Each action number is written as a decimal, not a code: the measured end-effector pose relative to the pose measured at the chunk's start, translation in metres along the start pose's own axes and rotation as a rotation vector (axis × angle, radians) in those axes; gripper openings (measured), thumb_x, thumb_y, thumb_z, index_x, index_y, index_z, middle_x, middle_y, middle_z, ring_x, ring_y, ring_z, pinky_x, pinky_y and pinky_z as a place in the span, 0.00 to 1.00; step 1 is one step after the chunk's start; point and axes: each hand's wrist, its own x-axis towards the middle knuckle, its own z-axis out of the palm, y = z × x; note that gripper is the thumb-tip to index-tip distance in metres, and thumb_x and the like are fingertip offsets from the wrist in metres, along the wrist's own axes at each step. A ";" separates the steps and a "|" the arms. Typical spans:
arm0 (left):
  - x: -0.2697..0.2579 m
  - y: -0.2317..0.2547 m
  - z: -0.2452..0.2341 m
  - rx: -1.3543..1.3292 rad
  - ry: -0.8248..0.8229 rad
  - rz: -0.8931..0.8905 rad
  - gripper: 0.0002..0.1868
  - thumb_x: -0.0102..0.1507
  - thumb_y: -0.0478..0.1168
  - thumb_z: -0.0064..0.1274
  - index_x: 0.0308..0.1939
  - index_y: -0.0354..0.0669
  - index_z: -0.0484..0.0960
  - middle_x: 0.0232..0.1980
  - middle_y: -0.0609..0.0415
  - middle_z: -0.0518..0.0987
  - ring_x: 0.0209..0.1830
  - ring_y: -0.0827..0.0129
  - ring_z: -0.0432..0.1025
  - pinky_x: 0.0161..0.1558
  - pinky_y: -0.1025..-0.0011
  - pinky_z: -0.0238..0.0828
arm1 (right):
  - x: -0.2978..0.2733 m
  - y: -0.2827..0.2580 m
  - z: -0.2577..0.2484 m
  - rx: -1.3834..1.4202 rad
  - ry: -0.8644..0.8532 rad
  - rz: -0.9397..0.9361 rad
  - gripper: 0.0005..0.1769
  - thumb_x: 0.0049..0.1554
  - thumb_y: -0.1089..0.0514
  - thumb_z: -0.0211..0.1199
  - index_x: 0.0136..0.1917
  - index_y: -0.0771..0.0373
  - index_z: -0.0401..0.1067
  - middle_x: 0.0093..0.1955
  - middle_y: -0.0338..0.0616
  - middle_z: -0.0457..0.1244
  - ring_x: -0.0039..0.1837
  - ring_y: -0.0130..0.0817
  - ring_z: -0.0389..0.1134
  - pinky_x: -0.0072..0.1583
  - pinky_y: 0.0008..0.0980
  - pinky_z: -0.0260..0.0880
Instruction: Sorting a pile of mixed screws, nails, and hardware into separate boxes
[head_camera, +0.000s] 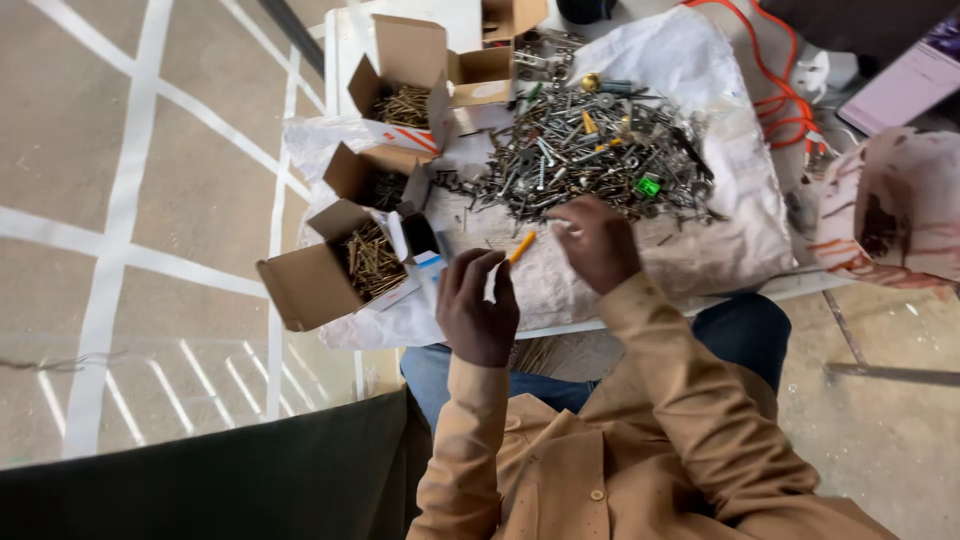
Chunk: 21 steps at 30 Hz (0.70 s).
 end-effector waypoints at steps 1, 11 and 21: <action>-0.009 -0.010 0.011 -0.016 -0.012 0.006 0.07 0.58 0.40 0.65 0.37 0.60 0.87 0.40 0.67 0.83 0.40 0.65 0.78 0.45 0.70 0.75 | -0.003 -0.007 0.004 -0.011 0.010 0.014 0.11 0.59 0.54 0.66 0.55 0.52 0.81 0.48 0.46 0.70 0.51 0.48 0.74 0.54 0.44 0.76; -0.037 -0.059 0.062 0.266 -0.272 -0.123 0.09 0.59 0.51 0.61 0.35 0.53 0.85 0.34 0.56 0.76 0.31 0.50 0.77 0.34 0.55 0.76 | -0.034 0.006 -0.016 -0.034 0.153 0.010 0.05 0.61 0.53 0.64 0.49 0.51 0.80 0.45 0.40 0.66 0.51 0.47 0.72 0.54 0.42 0.73; -0.013 -0.046 0.075 0.283 0.004 -0.104 0.05 0.61 0.45 0.61 0.39 0.60 0.81 0.30 0.65 0.74 0.29 0.61 0.77 0.30 0.64 0.75 | -0.053 0.108 -0.108 -0.291 0.297 0.302 0.05 0.59 0.56 0.68 0.50 0.51 0.79 0.43 0.39 0.67 0.45 0.38 0.73 0.50 0.36 0.73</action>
